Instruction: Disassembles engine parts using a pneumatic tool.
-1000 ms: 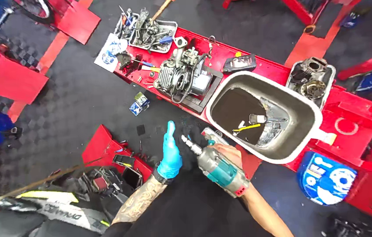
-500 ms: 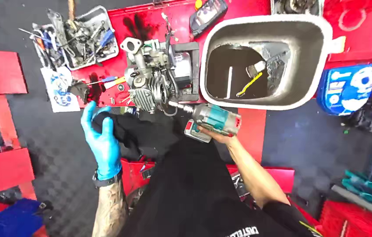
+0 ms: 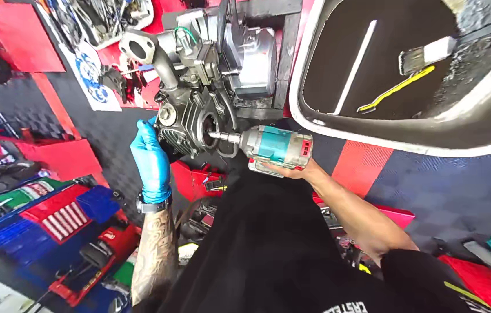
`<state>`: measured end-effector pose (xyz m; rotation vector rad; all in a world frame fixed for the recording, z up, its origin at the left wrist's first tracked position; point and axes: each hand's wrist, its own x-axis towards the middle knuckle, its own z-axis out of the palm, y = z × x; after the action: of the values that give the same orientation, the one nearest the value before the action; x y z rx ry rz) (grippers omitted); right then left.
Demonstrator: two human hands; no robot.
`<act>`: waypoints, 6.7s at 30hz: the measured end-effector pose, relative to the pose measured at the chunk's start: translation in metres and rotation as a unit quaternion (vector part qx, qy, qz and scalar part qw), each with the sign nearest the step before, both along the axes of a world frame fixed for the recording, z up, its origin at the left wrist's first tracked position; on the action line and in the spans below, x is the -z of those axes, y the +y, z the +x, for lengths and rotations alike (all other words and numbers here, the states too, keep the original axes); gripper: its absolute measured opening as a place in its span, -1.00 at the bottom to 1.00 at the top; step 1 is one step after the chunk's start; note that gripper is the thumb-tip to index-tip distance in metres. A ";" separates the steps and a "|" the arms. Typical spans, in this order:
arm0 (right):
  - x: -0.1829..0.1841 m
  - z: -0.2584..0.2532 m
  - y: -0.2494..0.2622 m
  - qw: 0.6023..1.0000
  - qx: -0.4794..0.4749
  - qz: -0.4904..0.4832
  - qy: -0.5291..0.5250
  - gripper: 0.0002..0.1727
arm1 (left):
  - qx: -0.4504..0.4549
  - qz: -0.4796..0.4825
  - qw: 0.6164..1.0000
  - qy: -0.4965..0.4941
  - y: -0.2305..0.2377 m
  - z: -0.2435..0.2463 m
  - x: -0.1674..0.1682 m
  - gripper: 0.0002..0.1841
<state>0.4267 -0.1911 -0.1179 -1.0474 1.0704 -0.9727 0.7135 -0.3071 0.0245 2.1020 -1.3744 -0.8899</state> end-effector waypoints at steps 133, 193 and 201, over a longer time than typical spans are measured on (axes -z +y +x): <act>0.014 0.004 -0.038 0.993 -0.005 -0.115 -0.033 -0.42 | 0.005 -0.135 0.990 -0.052 -0.006 -0.011 0.025 -0.61; -0.030 -0.019 -0.052 0.997 -0.075 0.031 0.008 -0.44 | -0.003 -0.154 0.985 -0.080 -0.004 -0.009 0.030 -0.63; -0.029 -0.022 -0.054 0.997 -0.073 0.006 0.024 -0.40 | -0.009 -0.139 0.986 -0.093 -0.005 -0.009 0.029 -0.60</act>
<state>0.4046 -0.2456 -0.0893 -1.1272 1.0219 -0.8269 0.7044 -0.3124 -0.0050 2.0154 -1.4743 -0.4718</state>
